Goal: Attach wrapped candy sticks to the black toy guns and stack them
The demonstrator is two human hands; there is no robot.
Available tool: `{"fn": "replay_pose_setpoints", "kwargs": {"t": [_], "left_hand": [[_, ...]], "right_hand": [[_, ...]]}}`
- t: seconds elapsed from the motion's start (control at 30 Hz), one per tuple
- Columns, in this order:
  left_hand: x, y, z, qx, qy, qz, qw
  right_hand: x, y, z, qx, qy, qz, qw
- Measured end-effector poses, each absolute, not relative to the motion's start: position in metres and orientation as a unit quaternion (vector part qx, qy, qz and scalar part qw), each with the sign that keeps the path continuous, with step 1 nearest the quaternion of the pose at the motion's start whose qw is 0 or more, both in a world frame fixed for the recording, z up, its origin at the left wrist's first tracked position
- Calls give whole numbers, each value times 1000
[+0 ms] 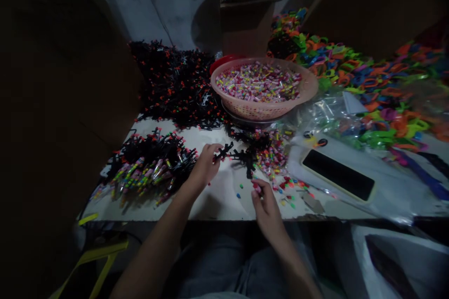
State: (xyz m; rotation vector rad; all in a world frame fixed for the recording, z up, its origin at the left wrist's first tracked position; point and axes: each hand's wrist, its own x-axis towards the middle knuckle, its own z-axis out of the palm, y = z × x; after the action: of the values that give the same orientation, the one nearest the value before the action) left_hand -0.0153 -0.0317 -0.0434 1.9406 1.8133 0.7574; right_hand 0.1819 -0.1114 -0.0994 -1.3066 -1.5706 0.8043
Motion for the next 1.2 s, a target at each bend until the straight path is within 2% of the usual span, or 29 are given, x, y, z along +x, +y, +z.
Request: {"fn": "replay_pose_setpoints", "kwargs": {"t": [0.07, 0.13, 0.27, 0.37, 0.43, 0.53, 0.67, 0.83, 0.93, 1.07, 1.2], "left_hand": [[-15, -55, -32, 679, 617, 313, 247], [-16, -77, -22, 629, 580, 364, 368], [-17, -108, -24, 464, 542, 360, 600], [-18, -121, -45, 344, 520, 369, 689], [-18, -129, -61, 281, 479, 409, 724], [-13, -142, -72, 288, 454, 448, 714], [-6, -154, -63, 334, 483, 391, 708], [-6, -150, -64, 347, 422, 374, 750], [-2, -146, -71, 337, 451, 422, 710], [8, -145, -66, 259, 527, 485, 648], [15, -145, -54, 241, 540, 502, 631]], "right_hand": [[179, -112, -95, -526, -664, 266, 461], [177, -111, -91, -515, -703, 212, 442], [178, -111, -85, -507, -776, 143, 346], [179, -115, -83, -493, -800, 138, 315], [178, -118, -84, -488, -782, 193, 336], [172, -123, -86, -499, -688, 378, 367], [167, -128, -83, -388, -554, 659, 328], [165, -131, -81, -294, -404, 834, 235], [162, -132, -82, -310, -385, 827, 268], [160, -133, -84, -387, -437, 716, 384], [162, -136, -85, -416, -524, 619, 412]]}}
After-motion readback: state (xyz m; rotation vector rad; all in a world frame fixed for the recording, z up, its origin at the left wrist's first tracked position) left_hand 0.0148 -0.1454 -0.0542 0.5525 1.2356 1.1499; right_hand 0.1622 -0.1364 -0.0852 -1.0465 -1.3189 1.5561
